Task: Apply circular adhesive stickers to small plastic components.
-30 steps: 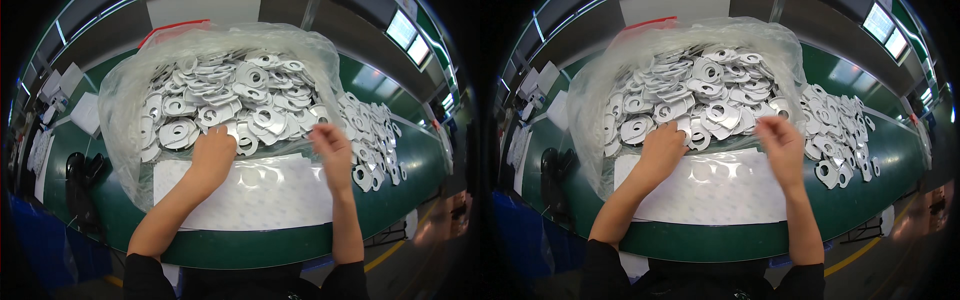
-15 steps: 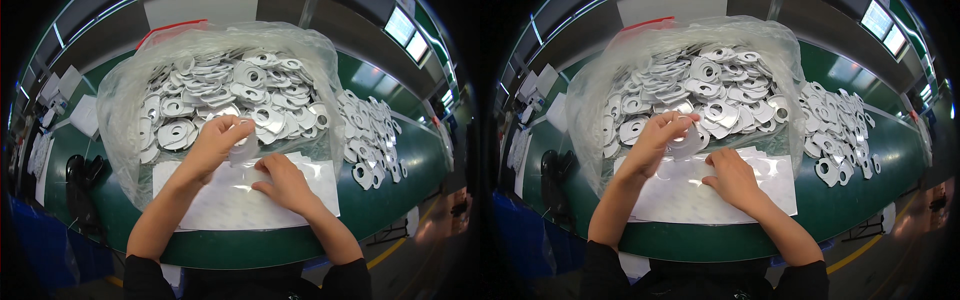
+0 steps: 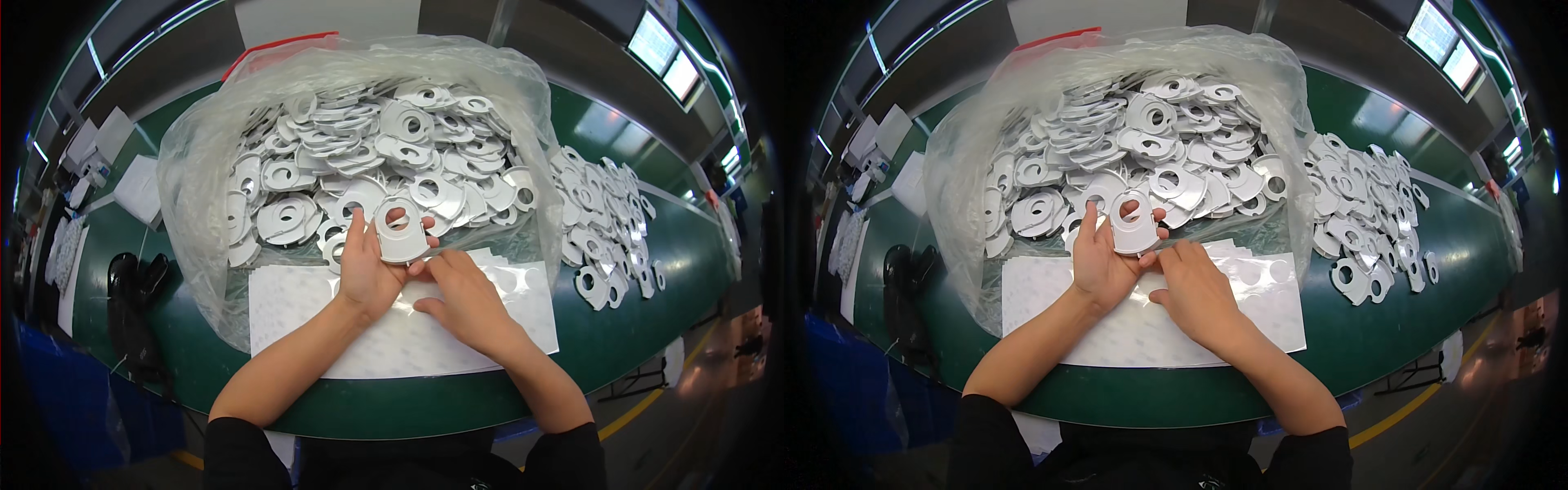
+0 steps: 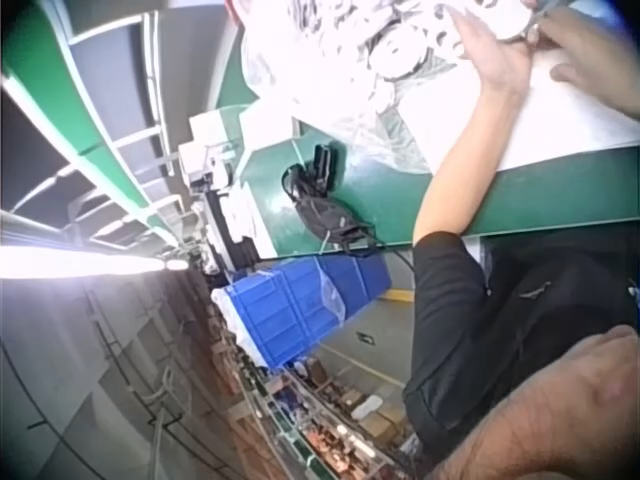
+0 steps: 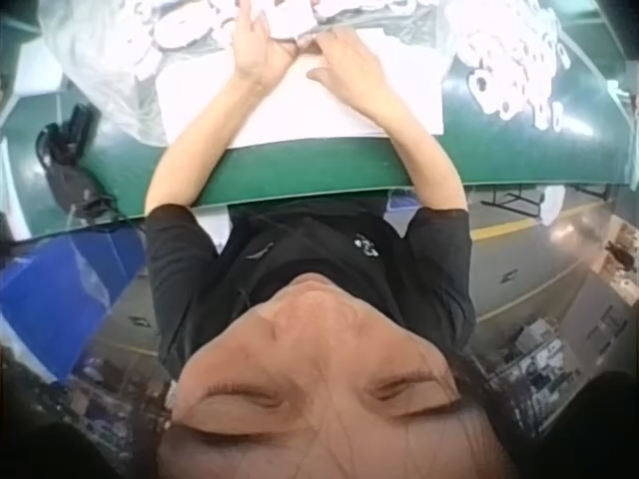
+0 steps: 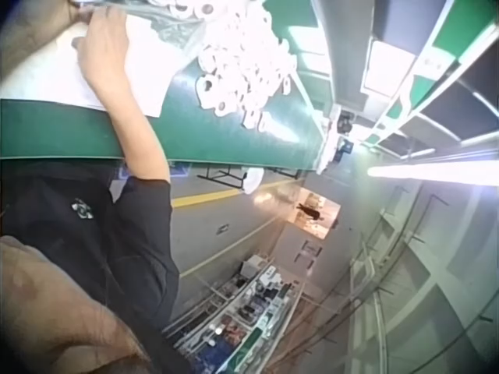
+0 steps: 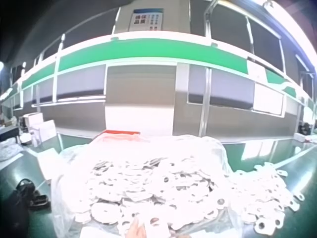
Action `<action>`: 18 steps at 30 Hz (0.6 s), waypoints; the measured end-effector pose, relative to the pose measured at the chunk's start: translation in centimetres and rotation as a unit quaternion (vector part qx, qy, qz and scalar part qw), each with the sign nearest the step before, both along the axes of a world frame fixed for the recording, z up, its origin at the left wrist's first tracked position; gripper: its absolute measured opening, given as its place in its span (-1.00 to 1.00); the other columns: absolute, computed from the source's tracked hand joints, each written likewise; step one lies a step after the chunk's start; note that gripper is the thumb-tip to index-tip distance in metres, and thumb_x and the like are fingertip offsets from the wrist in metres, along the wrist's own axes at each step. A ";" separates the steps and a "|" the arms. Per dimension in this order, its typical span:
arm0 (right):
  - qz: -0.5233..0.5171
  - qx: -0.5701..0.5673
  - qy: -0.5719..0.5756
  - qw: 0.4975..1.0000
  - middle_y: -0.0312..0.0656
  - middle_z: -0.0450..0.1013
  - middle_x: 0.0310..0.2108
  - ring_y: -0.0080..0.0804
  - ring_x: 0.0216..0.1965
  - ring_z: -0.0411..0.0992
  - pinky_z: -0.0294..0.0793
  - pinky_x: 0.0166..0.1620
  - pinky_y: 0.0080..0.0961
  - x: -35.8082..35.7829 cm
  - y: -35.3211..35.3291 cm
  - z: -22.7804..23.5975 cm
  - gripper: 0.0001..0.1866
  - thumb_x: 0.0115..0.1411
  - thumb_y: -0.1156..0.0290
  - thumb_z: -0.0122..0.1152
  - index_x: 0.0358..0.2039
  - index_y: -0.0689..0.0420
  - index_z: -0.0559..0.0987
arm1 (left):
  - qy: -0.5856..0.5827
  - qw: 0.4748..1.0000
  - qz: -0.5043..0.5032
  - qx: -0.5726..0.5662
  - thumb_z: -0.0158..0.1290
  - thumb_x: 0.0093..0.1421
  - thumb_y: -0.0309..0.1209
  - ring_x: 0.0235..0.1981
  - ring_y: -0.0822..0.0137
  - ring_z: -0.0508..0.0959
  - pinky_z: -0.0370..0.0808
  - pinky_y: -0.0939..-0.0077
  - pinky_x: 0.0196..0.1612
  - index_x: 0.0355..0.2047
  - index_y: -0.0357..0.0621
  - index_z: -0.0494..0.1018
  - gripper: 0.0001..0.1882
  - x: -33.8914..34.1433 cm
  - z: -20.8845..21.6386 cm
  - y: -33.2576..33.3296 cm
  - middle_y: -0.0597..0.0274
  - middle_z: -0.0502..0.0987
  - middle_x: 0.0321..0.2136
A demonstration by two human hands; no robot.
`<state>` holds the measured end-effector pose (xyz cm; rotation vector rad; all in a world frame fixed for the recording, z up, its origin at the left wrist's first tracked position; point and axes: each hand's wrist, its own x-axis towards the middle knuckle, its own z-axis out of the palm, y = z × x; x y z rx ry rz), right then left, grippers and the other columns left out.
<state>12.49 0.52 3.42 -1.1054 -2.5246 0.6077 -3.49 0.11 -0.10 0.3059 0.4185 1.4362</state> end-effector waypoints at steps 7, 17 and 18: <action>0.005 -0.033 -0.009 0.999 -0.12 0.38 -0.30 -0.14 -0.13 0.35 0.36 -0.09 -0.33 0.1 1.0 0.3 -0.60 -0.10 0.41 0.37 -0.22 0.15 0.45 | 0.029 0.999 0.024 -0.004 -0.56 0.33 0.12 -0.16 0.10 0.44 0.34 0.42 -0.33 -0.08 -0.04 0.23 -0.43 0.5 -0.2 0.1 -0.08 0.40 -0.08; 0.073 0.060 -0.038 0.995 -0.17 0.38 -0.44 -0.21 -0.29 0.38 0.42 -0.25 -0.32 0.2 -1.1 0.6 -0.87 -0.06 0.45 0.28 -0.52 0.17 0.49 | 0.060 0.998 0.022 -0.024 -0.59 0.35 0.08 -0.12 0.12 0.46 0.41 0.35 -0.21 -0.08 -0.03 0.22 -0.46 0.9 -0.2 0.4 -0.05 0.41 -0.09; 0.132 0.037 -0.063 0.989 -0.17 0.38 -0.44 -0.23 -0.27 0.39 0.44 -0.27 -0.33 0.6 -1.0 1.1 -0.89 0.01 0.44 0.22 -0.52 0.18 0.48 | 0.080 0.996 0.013 -0.033 -0.58 0.35 0.08 -0.13 0.12 0.47 0.42 0.35 -0.20 -0.06 -0.03 0.22 -0.46 1.1 0.0 0.3 -0.04 0.42 -0.09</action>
